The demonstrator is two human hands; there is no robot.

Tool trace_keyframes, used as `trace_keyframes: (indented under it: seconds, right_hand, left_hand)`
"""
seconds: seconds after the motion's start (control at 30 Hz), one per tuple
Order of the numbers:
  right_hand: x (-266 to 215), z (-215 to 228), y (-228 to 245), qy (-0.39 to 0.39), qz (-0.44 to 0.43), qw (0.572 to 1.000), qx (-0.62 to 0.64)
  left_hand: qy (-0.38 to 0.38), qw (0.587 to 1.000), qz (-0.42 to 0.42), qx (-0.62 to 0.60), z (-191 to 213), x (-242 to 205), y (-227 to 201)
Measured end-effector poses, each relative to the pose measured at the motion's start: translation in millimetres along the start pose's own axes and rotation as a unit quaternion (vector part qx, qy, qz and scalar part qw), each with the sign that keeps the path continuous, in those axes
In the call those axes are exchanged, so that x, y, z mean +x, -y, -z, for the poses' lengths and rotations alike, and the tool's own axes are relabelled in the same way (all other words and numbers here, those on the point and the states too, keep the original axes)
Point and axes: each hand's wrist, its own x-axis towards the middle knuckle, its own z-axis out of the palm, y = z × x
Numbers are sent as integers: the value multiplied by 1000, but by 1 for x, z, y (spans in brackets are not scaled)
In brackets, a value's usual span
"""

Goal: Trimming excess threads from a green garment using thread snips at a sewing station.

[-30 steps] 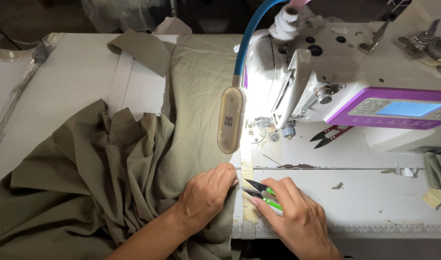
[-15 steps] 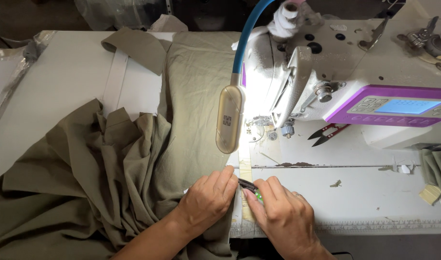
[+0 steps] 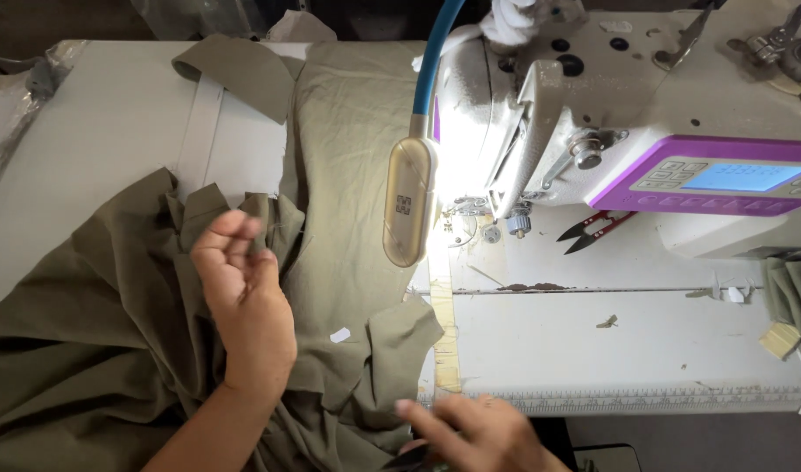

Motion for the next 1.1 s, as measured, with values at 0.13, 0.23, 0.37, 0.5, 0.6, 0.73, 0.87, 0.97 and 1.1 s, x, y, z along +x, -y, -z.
trace_keyframes:
  seconds: [0.13,0.23,0.37,0.5,0.6,0.73,0.87,0.97,1.1]
  right_hand:
    - [15,-10,2,3,36,998,-51]
    - [13,-16,0,-12,96,990,-102]
    - [10,-8,0,9,85,995,-56]
    - [3,15,-2,37,52,997,41]
    - [-15,16,-5,56,41,994,85]
    - [-24,11,-8,73,30,993,90]
    - [-24,10,-9,53,24,993,98]
    - [-31,6,-13,49,29,994,92]
    - [-41,1,-17,55,20,994,94]
  left_hand:
    - [72,961,-180,196,-15,-20,-24]
    - [404,846,-317,147,-17,-37,-19]
    - [465,732,-379,324,-8,-38,-2]
    - [460,733,-375,333,2,-57,3]
    - [458,723,-402,327,6,-77,-3]
    - [432,732,-405,336,6,-85,5]
    - [428,725,-401,362,6,-84,6]
    - [442,733,-376,355,5,-83,4]
    - [449,745,-356,341,4,-83,3]
